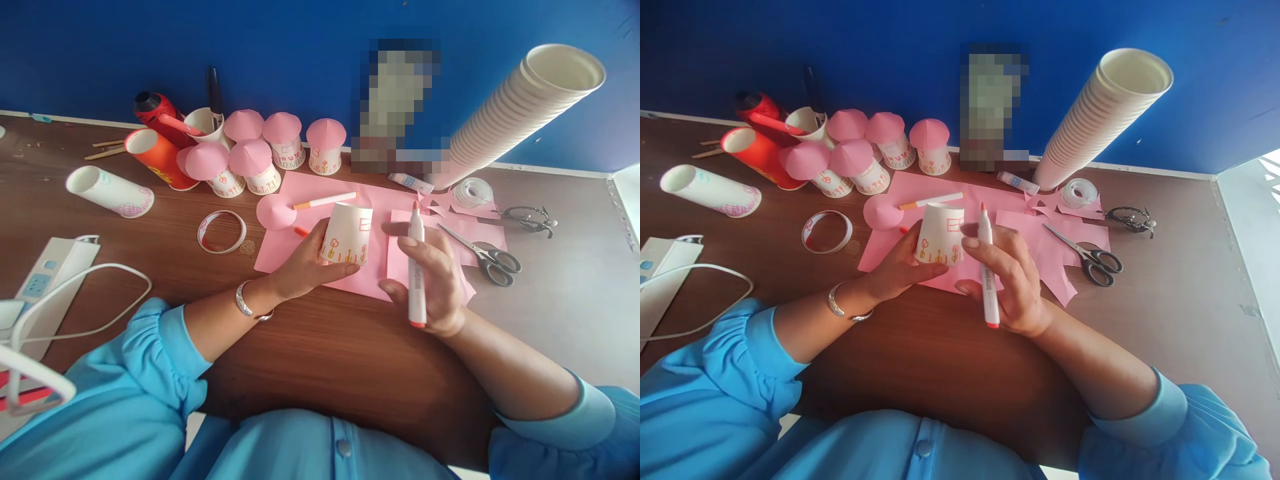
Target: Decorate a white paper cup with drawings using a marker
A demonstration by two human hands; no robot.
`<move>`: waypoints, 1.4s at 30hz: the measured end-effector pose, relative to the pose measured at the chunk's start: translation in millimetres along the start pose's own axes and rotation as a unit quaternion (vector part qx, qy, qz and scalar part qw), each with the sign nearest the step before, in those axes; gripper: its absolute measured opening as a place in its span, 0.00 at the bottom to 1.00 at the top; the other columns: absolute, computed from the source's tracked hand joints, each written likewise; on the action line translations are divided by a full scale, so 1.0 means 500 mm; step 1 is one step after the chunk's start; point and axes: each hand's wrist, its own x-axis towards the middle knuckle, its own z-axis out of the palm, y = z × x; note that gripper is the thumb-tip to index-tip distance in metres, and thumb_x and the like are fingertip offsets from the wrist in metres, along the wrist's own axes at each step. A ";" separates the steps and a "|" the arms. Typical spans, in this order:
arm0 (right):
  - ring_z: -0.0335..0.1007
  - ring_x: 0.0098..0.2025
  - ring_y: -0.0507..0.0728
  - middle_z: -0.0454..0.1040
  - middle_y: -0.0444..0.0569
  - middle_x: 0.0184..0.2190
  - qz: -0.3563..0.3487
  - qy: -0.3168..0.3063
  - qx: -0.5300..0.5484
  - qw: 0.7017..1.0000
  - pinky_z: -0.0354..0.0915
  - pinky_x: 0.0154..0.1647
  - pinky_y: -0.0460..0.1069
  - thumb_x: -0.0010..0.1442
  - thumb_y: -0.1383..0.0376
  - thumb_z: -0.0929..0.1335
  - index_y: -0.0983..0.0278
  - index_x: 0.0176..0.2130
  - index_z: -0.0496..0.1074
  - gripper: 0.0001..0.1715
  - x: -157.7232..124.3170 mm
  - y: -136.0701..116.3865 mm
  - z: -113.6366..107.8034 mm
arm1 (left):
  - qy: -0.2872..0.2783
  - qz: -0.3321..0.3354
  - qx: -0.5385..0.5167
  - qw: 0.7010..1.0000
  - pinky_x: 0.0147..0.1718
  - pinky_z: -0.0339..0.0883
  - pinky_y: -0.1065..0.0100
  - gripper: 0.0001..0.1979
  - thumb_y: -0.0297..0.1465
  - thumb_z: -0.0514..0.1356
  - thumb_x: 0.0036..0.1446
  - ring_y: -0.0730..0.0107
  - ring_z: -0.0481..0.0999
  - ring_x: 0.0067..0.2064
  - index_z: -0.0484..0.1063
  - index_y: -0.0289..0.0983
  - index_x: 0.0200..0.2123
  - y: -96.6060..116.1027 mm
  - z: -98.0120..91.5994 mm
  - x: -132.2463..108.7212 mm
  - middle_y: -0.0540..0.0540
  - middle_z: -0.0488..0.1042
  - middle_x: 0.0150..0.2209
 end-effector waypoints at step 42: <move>0.77 0.28 0.54 0.75 0.44 0.30 0.017 -0.072 0.047 0.996 0.72 0.24 0.47 0.64 0.74 0.69 0.59 0.44 0.70 0.12 0.023 -0.043 -0.013 | -0.001 0.025 0.050 0.998 0.42 0.74 0.59 0.33 0.42 0.76 0.52 0.61 0.74 0.46 0.63 0.43 0.55 0.007 0.004 0.007 0.45 0.71 0.47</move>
